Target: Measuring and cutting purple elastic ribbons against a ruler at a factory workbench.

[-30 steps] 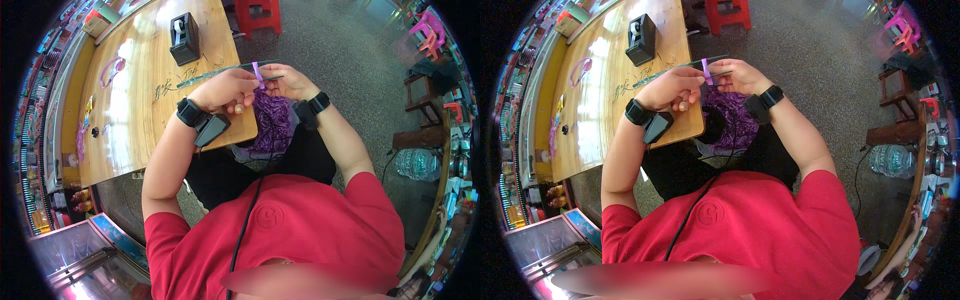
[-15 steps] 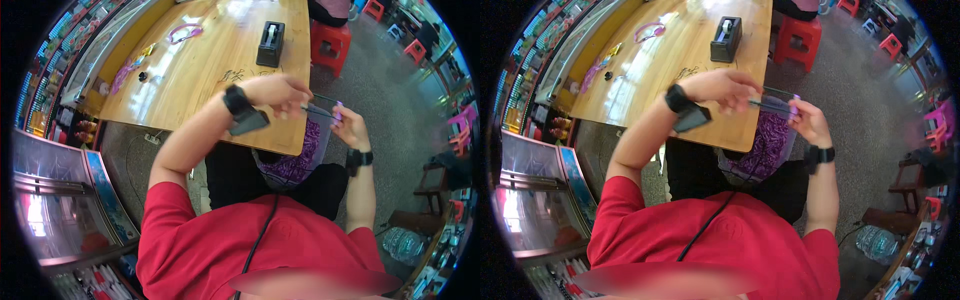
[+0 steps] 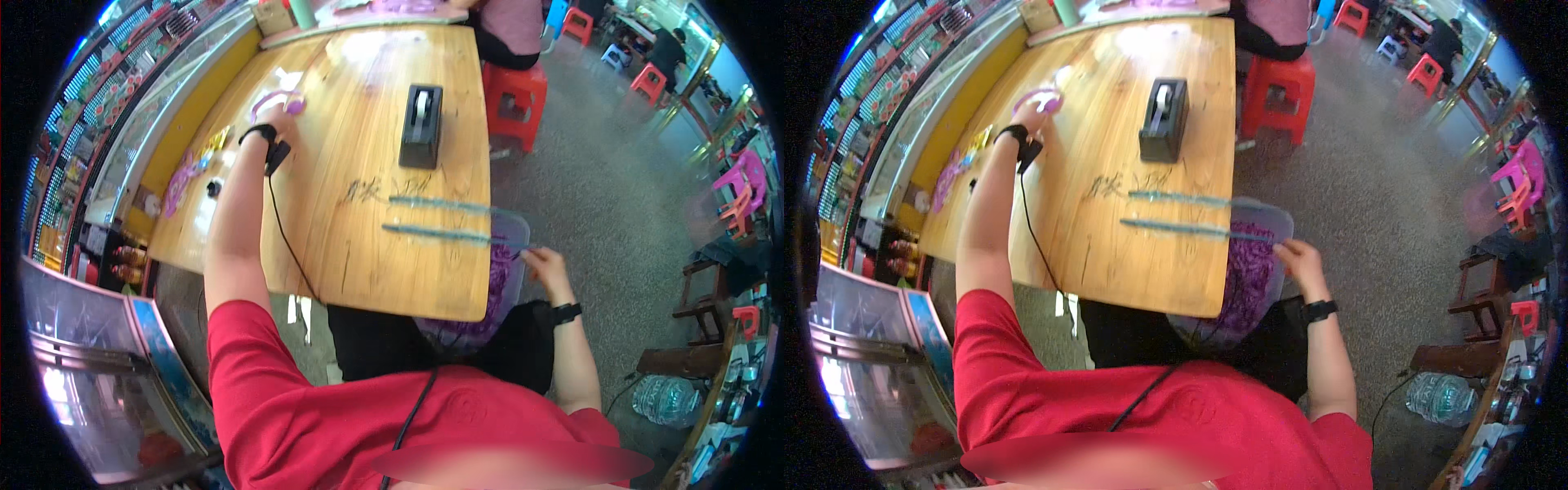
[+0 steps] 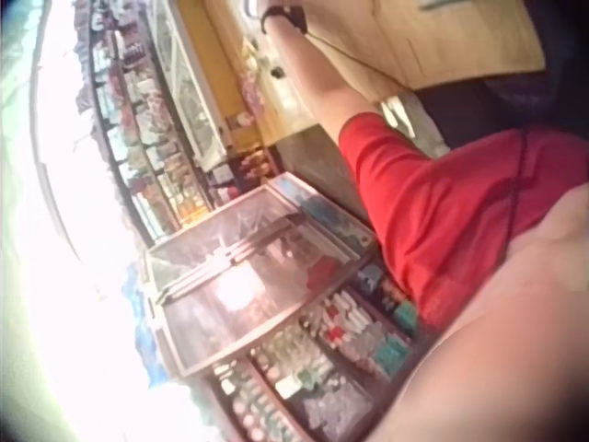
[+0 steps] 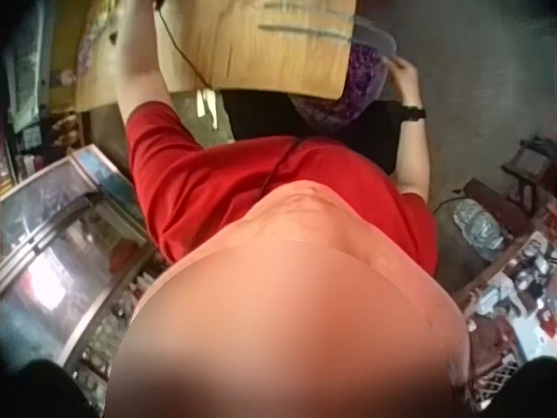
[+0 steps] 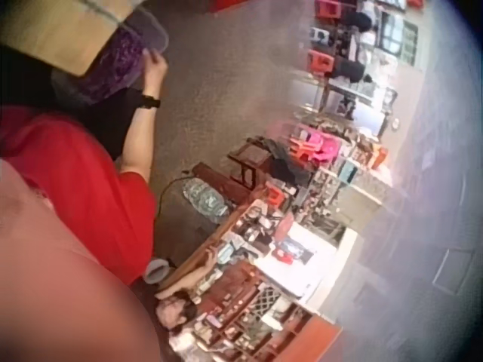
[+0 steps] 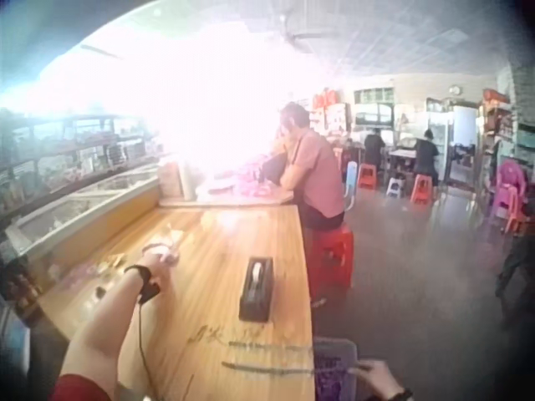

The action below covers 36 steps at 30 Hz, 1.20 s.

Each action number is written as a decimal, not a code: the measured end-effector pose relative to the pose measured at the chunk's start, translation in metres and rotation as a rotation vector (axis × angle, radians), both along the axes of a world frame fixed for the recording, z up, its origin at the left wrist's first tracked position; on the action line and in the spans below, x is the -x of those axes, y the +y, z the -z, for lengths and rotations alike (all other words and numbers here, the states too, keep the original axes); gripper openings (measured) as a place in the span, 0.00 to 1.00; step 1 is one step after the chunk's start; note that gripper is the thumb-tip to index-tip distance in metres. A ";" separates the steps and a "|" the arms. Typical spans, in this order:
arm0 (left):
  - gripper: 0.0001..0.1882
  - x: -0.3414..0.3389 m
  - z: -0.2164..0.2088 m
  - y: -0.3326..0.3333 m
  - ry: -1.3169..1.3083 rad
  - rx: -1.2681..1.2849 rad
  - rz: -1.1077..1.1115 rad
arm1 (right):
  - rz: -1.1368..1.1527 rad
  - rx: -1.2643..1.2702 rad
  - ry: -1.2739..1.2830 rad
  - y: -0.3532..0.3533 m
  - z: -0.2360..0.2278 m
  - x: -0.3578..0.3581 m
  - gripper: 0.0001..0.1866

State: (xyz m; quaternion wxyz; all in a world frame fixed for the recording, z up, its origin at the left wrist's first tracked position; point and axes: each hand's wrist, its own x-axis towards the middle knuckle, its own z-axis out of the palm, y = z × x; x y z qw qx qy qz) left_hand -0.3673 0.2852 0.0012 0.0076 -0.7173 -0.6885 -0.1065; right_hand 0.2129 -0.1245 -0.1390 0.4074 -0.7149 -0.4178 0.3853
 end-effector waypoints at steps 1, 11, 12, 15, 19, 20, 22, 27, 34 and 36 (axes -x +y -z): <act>0.26 0.003 0.006 0.001 0.006 -0.049 0.019 | -0.029 0.071 0.010 0.004 0.012 -0.001 0.14; 0.11 -0.077 -0.032 -0.141 -0.019 0.114 0.277 | 0.046 -0.030 0.012 -0.016 0.022 -0.003 0.15; 0.12 -0.077 -0.039 -0.160 -0.115 0.170 0.378 | 0.074 -0.091 0.003 -0.020 0.010 -0.003 0.15; 0.15 -0.099 -0.085 -0.224 -0.576 0.215 0.474 | 0.212 -0.379 -0.087 -0.041 -0.060 0.012 0.13; 0.14 -0.147 -0.146 -0.313 -0.867 0.229 0.627 | 0.131 -0.579 -0.054 -0.060 -0.139 0.041 0.12; 0.14 -0.153 -0.154 -0.329 -0.862 0.231 0.631 | 0.026 -0.619 -0.002 -0.065 -0.162 0.059 0.12; 0.13 -0.167 -0.165 -0.354 -0.975 0.386 0.716 | -0.221 -0.761 -0.218 -0.063 -0.193 0.092 0.14; 0.16 -0.218 -0.171 -0.405 -0.991 0.690 0.866 | -0.299 -1.076 -0.241 -0.054 -0.229 0.161 0.21; 0.12 -0.215 -0.138 -0.438 -1.051 0.611 0.898 | -0.287 -0.846 -0.058 -0.069 -0.221 0.138 0.11; 0.12 -0.208 -0.130 -0.442 -1.026 0.520 0.809 | -0.248 -0.830 0.069 -0.068 -0.214 0.124 0.11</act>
